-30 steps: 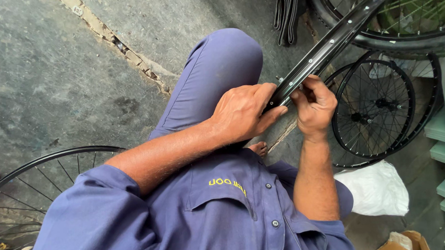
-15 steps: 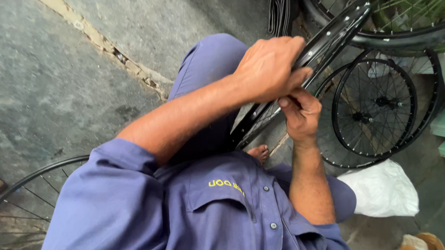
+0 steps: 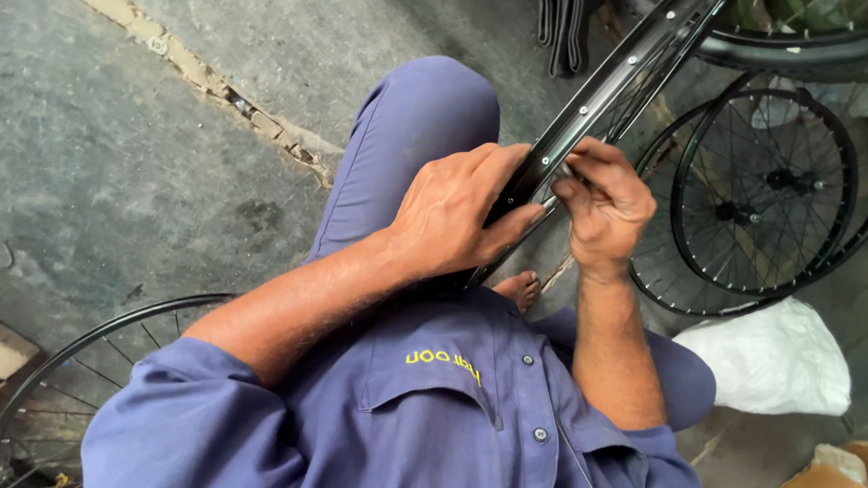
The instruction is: The person assembles a bicycle wheel by hand, inserting metal spokes into the rim one at a time and threading small nuts onto them.
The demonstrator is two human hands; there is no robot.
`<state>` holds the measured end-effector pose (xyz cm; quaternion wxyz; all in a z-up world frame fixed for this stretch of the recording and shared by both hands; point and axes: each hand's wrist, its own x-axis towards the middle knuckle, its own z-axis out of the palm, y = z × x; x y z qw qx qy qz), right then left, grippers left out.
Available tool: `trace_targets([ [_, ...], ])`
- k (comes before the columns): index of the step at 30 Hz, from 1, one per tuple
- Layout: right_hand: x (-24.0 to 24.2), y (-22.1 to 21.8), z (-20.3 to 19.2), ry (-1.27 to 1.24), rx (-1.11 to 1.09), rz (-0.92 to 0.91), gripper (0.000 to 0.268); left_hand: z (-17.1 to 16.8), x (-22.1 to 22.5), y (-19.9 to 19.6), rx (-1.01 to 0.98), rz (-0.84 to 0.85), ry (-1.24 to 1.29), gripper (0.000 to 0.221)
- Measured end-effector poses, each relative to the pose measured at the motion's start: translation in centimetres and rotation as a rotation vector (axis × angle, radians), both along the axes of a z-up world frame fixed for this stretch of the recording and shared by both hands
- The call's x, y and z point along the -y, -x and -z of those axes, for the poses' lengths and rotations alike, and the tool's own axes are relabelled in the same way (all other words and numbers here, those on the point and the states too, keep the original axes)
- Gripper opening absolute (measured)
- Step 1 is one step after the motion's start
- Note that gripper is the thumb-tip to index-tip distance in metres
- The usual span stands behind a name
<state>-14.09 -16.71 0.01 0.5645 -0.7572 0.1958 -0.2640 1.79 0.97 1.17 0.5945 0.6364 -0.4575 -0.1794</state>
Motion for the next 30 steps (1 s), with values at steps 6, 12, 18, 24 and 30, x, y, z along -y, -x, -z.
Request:
trace_targets([
  [6, 0.2, 0.0, 0.3, 0.026, -0.023, -0.035, 0.021, 0.0, 0.0, -0.4, -0.054, 0.004, 0.056, 0.058],
  [12, -0.2, -2.3, -1.1, -0.519, -0.019, 0.018, 0.026, 0.0, -0.6, 0.7, -0.118, -0.026, -0.009, 0.058],
  [18, -2.2, -4.7, -2.6, 0.812, -0.17, 0.14, 0.033, 1.4, -0.1, 1.4, -0.028, -0.023, -0.057, 0.043],
  [24, -1.2, -3.5, -4.4, -0.135, -0.205, -0.1, 0.034, 1.1, -0.2, 0.6, -0.035, 0.022, -0.033, 0.045],
  [30, -0.2, -2.3, 1.2, 0.008, -0.136, 0.22, 0.043, 1.1, 0.0, 0.8, -0.02, 0.024, 0.022, 0.04],
])
